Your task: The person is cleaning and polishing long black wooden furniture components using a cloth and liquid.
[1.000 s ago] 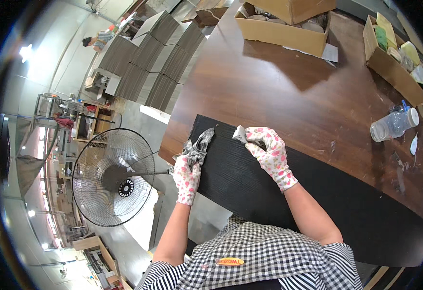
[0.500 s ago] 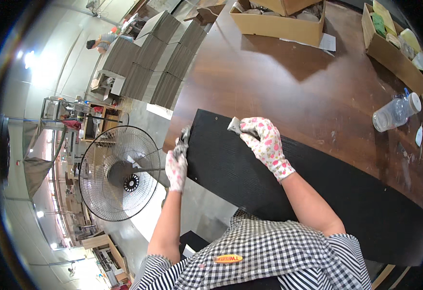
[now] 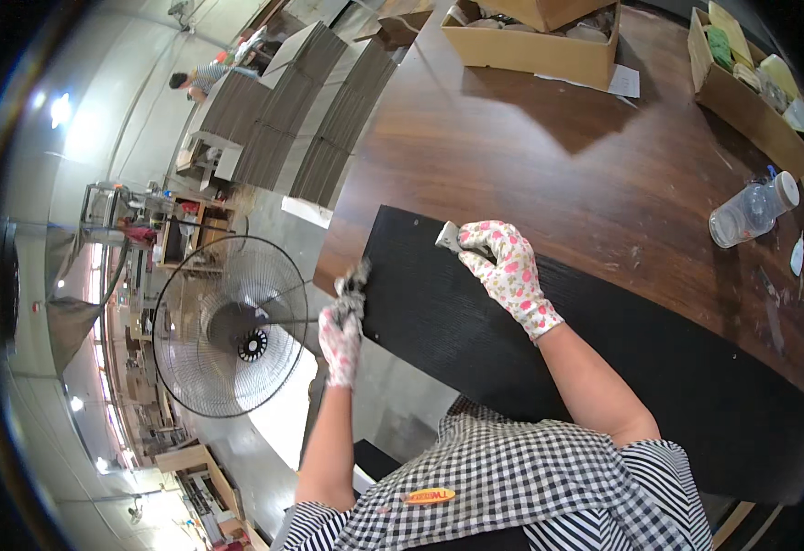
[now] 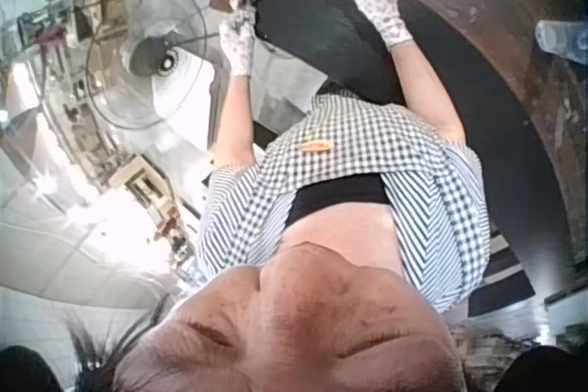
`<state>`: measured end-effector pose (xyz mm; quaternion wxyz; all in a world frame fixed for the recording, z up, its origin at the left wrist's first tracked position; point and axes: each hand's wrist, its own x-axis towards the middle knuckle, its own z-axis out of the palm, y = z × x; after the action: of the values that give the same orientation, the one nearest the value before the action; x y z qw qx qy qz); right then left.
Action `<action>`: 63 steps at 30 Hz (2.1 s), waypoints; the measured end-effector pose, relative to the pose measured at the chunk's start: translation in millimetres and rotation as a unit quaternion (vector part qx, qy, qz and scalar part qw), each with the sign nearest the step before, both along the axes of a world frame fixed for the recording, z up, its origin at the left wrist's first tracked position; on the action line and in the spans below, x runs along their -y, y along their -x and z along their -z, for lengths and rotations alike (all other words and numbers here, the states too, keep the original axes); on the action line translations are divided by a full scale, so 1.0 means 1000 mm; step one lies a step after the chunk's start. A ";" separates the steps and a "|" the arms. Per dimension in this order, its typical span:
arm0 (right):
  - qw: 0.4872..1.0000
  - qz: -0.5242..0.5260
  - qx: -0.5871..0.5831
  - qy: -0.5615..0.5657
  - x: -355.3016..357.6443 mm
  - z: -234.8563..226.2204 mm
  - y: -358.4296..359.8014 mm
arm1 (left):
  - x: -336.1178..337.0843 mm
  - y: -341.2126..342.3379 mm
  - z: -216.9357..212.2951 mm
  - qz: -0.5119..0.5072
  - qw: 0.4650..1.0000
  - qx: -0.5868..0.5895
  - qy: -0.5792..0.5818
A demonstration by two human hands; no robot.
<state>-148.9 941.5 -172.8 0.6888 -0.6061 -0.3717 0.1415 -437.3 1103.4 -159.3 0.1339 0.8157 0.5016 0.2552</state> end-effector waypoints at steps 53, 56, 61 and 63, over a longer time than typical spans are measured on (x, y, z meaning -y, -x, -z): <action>0.991 0.050 -0.107 -0.055 0.007 -0.024 -0.004 | -0.037 -0.048 -0.008 0.057 0.989 0.097 0.092; 0.987 0.040 -0.152 -0.019 0.004 -0.034 -0.005 | -0.019 0.021 -0.005 -0.068 0.988 0.113 0.084; 0.989 0.041 -0.143 -0.014 0.005 -0.033 -0.006 | -0.044 0.043 -0.006 -0.026 0.970 0.214 0.110; 0.983 0.035 -0.179 -0.019 0.008 -0.027 -0.006 | -0.026 -0.024 -0.039 0.047 0.967 0.233 0.094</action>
<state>-142.7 933.3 -146.3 0.7604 -0.5702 -0.2232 0.2164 -413.2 1129.6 -120.1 0.3356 0.7400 0.4391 0.3834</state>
